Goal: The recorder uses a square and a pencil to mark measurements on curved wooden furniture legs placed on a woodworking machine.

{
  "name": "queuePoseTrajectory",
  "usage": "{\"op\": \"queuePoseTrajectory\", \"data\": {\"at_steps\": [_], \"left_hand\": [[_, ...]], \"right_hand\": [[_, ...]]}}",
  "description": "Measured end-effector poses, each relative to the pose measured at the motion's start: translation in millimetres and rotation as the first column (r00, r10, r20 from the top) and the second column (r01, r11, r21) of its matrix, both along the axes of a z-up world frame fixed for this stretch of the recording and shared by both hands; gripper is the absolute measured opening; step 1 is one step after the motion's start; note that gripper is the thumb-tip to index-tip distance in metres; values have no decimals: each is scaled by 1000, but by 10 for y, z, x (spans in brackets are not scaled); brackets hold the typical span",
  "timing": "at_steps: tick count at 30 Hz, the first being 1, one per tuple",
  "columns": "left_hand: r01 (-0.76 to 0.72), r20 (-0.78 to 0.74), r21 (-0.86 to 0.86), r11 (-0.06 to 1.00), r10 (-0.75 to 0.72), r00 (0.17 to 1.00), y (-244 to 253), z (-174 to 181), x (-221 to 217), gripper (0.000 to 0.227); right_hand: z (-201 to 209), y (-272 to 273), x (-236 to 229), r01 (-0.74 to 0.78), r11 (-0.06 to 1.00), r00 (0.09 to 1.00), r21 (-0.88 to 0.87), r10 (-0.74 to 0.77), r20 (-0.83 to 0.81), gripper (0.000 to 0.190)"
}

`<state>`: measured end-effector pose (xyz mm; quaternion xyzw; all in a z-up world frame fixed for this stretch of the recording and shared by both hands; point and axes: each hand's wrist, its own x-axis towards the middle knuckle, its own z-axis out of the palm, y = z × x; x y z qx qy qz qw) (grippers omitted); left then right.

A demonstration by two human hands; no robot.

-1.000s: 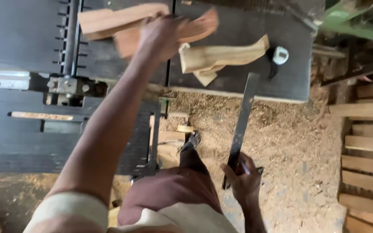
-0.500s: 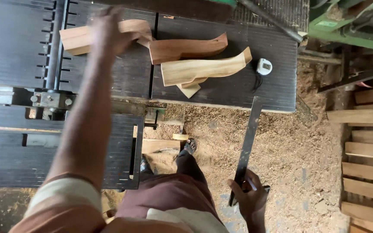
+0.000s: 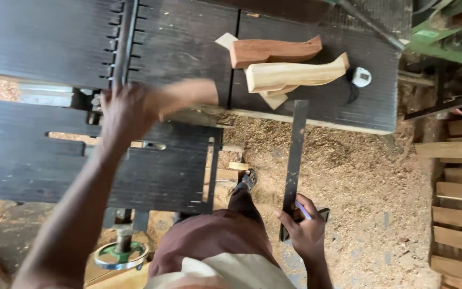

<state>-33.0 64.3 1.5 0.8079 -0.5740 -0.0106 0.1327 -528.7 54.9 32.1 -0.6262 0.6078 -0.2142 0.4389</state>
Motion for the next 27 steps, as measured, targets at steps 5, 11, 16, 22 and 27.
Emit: {"op": "queuePoseTrajectory", "data": {"at_steps": [5, 11, 16, 22, 27], "left_hand": [[-39, -128, 6, 999, 40, 991, 1206, 193, -715, 68], [-90, -166, -27, 996, 84, 982, 1750, 32, -864, 70], [-30, -139, 144, 989, 51, 989, 1680, 81, -808, 80], [304, -394, 222, 927, -200, 897, 1498, 107, -113, 72], [193, -373, 95, 977, -145, 916, 1303, 96, -15, 49]], "right_hand": [[87, 236, 524, -90, 995, 996, 42, 91, -8, 56], [-74, 409, 931, -332, 914, 935, -233, 287, -209, 68], [-49, 477, 1118, -341, 936, 933, -83, 326, -151, 64], [21, 553, 1091, -341, 935, 937, -99, 330, -117, 62], [39, 569, 1013, -276, 954, 956, -116, 260, -134, 68]]}}
